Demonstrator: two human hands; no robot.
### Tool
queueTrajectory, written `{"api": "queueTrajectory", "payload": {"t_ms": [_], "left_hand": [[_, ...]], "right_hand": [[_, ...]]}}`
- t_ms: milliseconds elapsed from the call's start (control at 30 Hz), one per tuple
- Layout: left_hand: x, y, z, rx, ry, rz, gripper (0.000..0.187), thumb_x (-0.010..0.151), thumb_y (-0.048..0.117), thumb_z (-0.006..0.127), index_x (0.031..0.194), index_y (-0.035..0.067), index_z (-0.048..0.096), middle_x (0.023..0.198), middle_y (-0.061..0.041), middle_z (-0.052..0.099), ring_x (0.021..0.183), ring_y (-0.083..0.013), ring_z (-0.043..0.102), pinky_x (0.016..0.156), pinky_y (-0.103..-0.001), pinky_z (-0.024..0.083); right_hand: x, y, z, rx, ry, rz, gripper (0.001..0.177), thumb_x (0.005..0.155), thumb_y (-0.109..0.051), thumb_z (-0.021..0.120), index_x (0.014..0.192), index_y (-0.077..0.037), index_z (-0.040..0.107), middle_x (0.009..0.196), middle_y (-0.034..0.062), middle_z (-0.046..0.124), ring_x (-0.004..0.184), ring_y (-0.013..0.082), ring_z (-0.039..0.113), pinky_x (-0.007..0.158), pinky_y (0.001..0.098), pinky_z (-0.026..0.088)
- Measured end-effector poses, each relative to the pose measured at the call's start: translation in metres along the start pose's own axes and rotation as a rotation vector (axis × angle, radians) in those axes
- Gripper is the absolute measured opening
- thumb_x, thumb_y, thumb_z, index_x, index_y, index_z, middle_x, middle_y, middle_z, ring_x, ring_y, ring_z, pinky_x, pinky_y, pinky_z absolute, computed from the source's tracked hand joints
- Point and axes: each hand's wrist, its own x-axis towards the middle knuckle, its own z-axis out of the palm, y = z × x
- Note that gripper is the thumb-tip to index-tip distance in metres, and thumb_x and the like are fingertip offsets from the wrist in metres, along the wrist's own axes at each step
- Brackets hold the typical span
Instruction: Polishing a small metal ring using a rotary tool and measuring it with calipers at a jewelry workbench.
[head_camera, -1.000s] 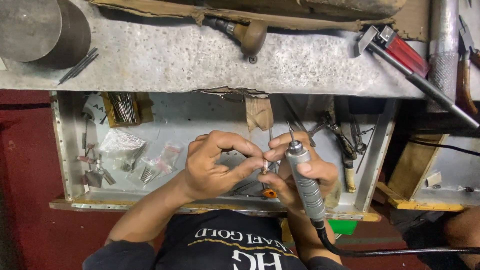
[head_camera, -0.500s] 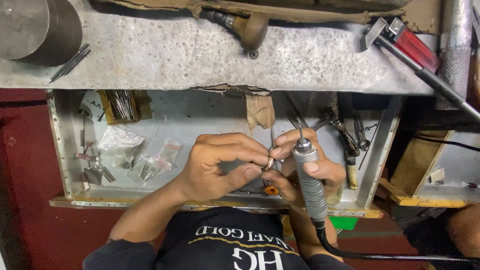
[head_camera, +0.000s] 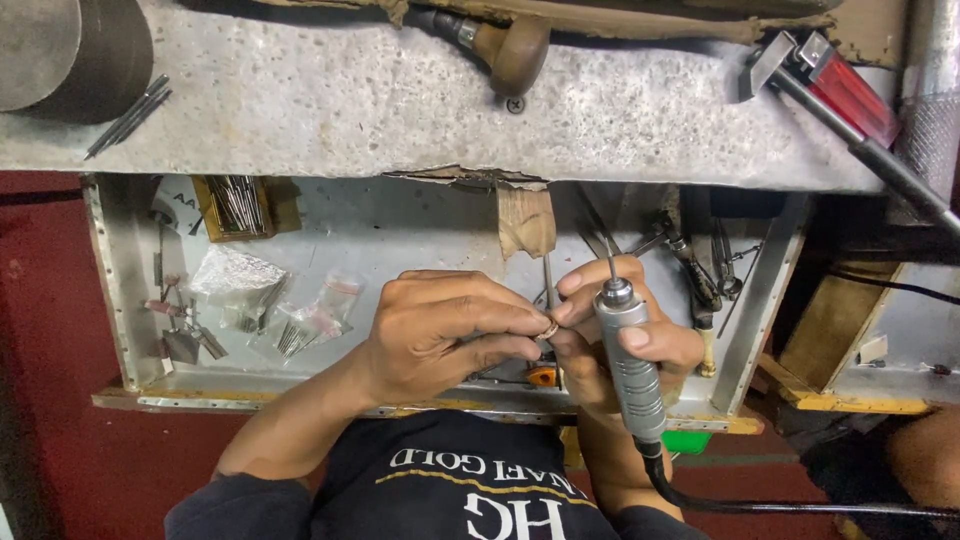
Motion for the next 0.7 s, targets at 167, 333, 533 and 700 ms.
{"api": "queueTrajectory", "payload": {"t_ms": [167,333,533,700], "left_hand": [[-0.001,-0.004,0.003,-0.001,0.014,-0.009,0.013,0.087,0.002,0.081,0.099,0.001,0.078,0.092,-0.010,0.081,0.077,-0.0237,0.080,0.065,-0.035,0.066],[0.001,-0.002,-0.001,-0.011,-0.021,-0.065,0.014,0.088,0.006,0.081,0.101,0.004,0.078,0.095,-0.010,0.082,0.082,-0.0235,0.081,0.068,-0.036,0.066],[0.002,-0.017,-0.029,0.192,0.087,0.020,0.010,0.088,0.009,0.080,0.096,0.003,0.078,0.096,-0.014,0.080,0.082,-0.0256,0.080,0.067,-0.038,0.065],[0.007,-0.033,-0.030,0.191,0.237,-0.042,0.016,0.086,0.012,0.085,0.097,0.003,0.078,0.102,-0.013,0.078,0.096,-0.0271,0.078,0.082,-0.039,0.064]], "right_hand": [[0.001,-0.001,-0.001,0.023,0.029,0.034,0.041,0.087,0.004,0.075,0.115,-0.020,0.058,0.094,0.0271,0.065,0.095,0.0326,0.064,0.076,0.0254,0.058],[0.000,0.011,-0.011,-0.080,-0.020,-0.086,0.036,0.088,-0.006,0.078,0.116,-0.013,0.056,0.083,0.0246,0.067,0.094,0.0375,0.064,0.082,0.0349,0.058],[0.004,0.041,-0.005,-0.253,0.000,-0.486,0.058,0.096,-0.057,0.066,0.118,-0.004,0.061,0.081,0.0227,0.074,0.083,0.0337,0.070,0.085,0.0443,0.058],[-0.003,0.051,0.004,-0.434,-0.009,-0.491,0.049,0.093,-0.042,0.076,0.107,0.001,0.056,0.081,0.0252,0.074,0.087,0.0456,0.075,0.091,0.0542,0.053]]}}
